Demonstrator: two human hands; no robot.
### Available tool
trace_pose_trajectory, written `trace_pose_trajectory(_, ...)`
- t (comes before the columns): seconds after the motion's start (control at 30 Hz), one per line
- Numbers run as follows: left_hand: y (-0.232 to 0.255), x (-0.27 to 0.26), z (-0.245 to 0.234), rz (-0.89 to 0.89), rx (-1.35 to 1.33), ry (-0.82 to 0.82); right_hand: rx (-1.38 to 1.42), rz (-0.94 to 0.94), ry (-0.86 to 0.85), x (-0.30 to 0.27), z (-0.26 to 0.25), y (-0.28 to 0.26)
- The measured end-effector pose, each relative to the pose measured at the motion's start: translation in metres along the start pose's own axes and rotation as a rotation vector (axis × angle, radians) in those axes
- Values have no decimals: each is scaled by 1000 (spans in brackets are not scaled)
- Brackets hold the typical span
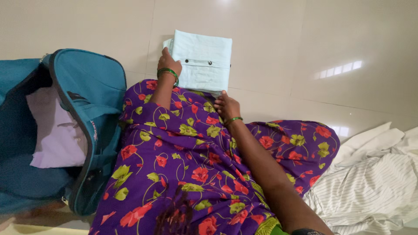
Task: The person folds a light blue shirt by hand on the floor, smoothing the fabric and folding the sleeves and torso into a compact rectangular shape.
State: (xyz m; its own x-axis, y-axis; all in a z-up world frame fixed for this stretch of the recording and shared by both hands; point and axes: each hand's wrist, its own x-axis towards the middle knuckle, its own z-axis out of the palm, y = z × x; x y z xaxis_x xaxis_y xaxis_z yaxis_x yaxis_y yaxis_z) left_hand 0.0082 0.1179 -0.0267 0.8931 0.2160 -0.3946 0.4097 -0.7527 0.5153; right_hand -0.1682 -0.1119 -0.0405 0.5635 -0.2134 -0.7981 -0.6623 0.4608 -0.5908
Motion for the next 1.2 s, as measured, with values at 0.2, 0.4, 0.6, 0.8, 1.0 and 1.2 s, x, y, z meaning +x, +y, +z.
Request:
trace_pose_trajectory(0.2,-22,18,15,50,-85,34,203,-25,132,-7,30,-9)
trace_pose_trajectory(0.4,-30,21,21,50,-135,56,361,-132,153,24,26,-4)
trace_pose_trajectory(0.6,-28,17,23,-13,-174,24,554,-189,4,25,18,-1)
trace_pose_trajectory(0.8,-4,1,12,2,-37,-29,655,-112,-61,37,17,-13)
trace_pose_trajectory(1.0,18,-25,-8,1,45,-45,554,-120,175,35,31,-21)
trace_pose_trajectory(1.2,26,-34,-2,113,273,-16,498,-163,191,58,21,-13)
